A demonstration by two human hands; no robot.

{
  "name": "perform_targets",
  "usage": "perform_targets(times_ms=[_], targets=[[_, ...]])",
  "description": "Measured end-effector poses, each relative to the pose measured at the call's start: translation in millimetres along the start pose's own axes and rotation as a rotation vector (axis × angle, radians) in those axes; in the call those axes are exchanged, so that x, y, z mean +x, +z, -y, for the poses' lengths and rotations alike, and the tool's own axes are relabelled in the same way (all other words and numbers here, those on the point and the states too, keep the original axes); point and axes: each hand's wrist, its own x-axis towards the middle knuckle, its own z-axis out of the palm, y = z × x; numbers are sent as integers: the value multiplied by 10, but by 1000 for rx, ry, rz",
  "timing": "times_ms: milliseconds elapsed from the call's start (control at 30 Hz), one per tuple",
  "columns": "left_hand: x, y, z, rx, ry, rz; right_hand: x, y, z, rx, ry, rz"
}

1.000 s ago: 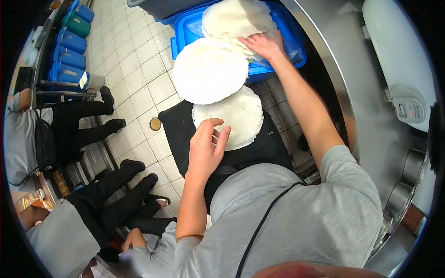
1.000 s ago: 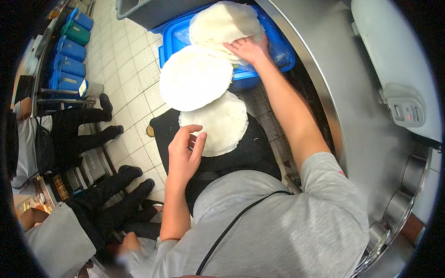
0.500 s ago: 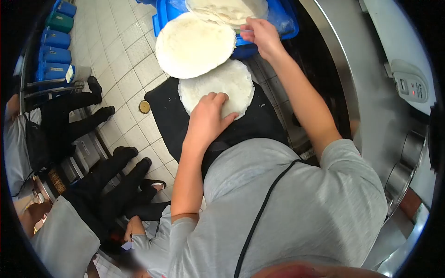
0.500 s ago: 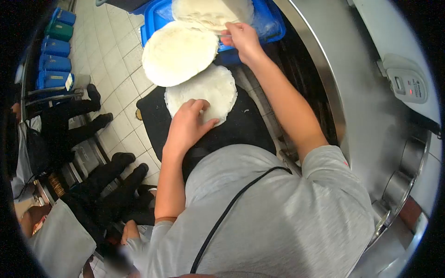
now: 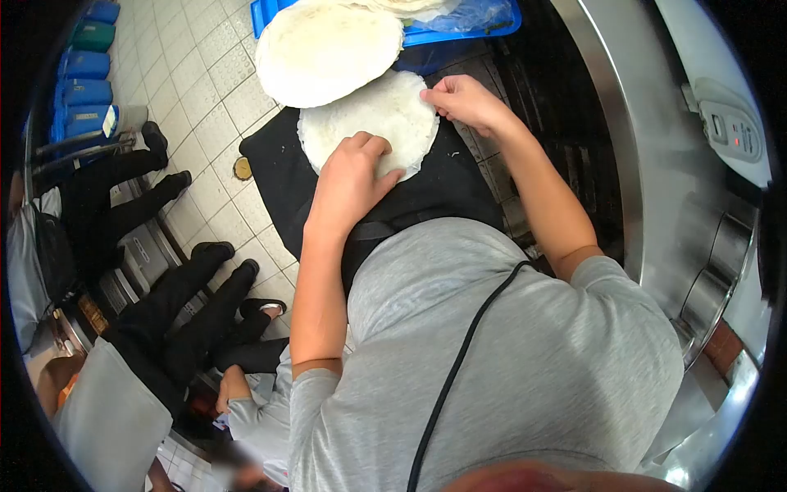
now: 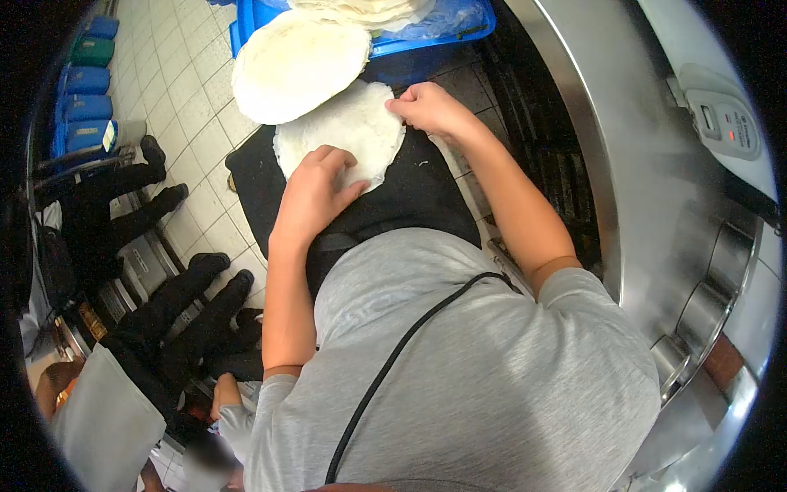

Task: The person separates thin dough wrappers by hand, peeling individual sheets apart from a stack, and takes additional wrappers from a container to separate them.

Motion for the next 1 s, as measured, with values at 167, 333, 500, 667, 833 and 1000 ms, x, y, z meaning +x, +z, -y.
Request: perform_targets(times_ms=[167, 333, 500, 667, 833, 1000], targets=[[-35, -13, 42, -27, -34, 6, 29, 8, 11, 39, -54, 48], [-29, 97, 153, -40, -38, -2, -19, 51, 21, 298, 31, 76], [-22, 52, 109, -71, -24, -41, -100, -49, 44, 387, -8, 176], [-62, -167, -61, -330, -66, -72, -147, -140, 200, 567, -95, 321], [-66, -241, -135, -686, -212, -162, -405, -248, 440, 751, -215, 603], [-43, -170, -172, -845, -245, -154, -776, -78, 801, 307, -375, 563]])
